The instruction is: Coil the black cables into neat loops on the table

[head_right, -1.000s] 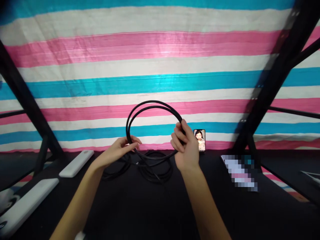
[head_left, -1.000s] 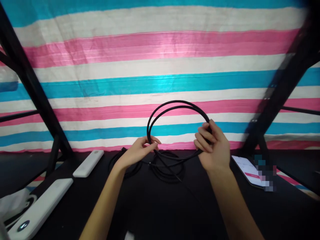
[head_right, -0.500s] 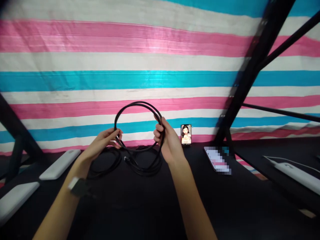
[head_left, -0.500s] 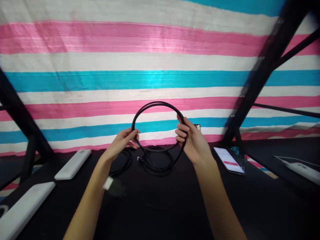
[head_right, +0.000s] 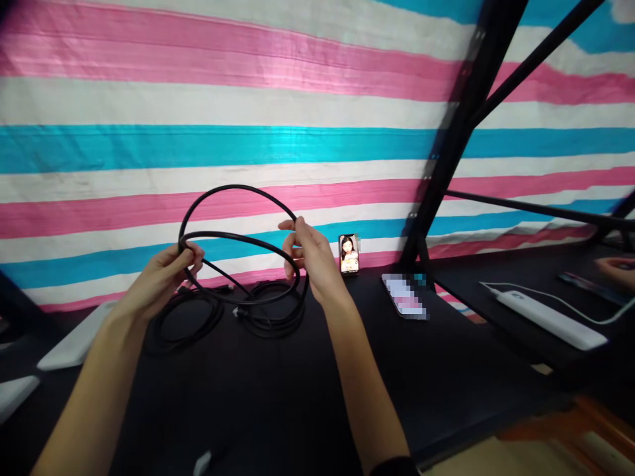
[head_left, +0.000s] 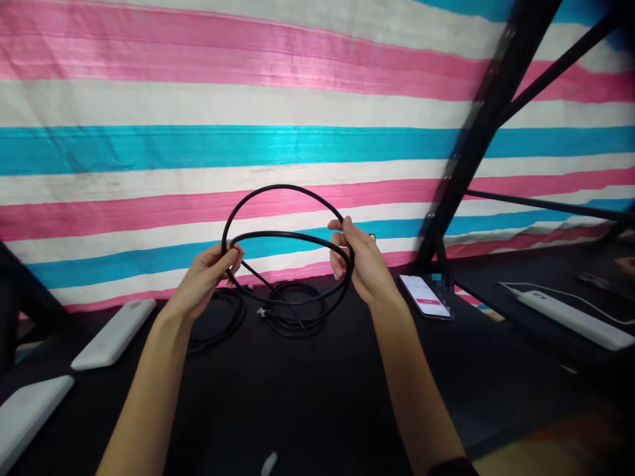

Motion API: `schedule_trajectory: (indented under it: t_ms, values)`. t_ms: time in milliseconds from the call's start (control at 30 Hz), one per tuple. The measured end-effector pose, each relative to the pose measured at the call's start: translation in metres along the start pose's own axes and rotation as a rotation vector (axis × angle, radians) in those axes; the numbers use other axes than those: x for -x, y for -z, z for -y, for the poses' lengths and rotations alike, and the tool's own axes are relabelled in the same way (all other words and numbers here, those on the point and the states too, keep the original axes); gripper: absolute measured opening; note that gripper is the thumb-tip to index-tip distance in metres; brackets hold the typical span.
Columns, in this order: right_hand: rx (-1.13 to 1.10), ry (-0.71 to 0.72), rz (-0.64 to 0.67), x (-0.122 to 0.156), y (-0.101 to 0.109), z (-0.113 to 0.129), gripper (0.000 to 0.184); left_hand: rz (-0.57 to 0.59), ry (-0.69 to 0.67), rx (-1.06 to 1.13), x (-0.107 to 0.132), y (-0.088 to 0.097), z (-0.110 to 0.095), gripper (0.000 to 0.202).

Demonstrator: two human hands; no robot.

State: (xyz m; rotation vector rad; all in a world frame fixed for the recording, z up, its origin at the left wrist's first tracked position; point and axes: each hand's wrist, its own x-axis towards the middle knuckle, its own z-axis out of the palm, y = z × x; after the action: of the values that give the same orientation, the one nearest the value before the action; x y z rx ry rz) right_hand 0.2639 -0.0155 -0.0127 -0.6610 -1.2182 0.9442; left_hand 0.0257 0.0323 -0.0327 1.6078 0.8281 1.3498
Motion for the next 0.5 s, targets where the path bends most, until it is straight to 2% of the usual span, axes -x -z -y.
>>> schedule_trajectory:
  t_ms: [133,300,433,500]
  values:
    - [-0.003,0.021,-0.021,-0.001,-0.001,0.000,0.045,0.006,-0.023,-0.112,-0.003,0.001,0.006,0.023]
    - [-0.017,0.091,-0.081,-0.002,0.004,0.003,0.039,-0.151,-0.144,-0.170,-0.003,0.008,0.001,0.017]
    - [-0.009,0.126,-0.144,-0.001,0.005,0.006,0.037,-0.175,-0.203,-0.304,0.003,0.008,-0.011,0.031]
    - [-0.002,0.123,-0.155,-0.001,0.004,0.006,0.037,-0.222,-0.226,-0.331,0.005,0.008,-0.014,0.040]
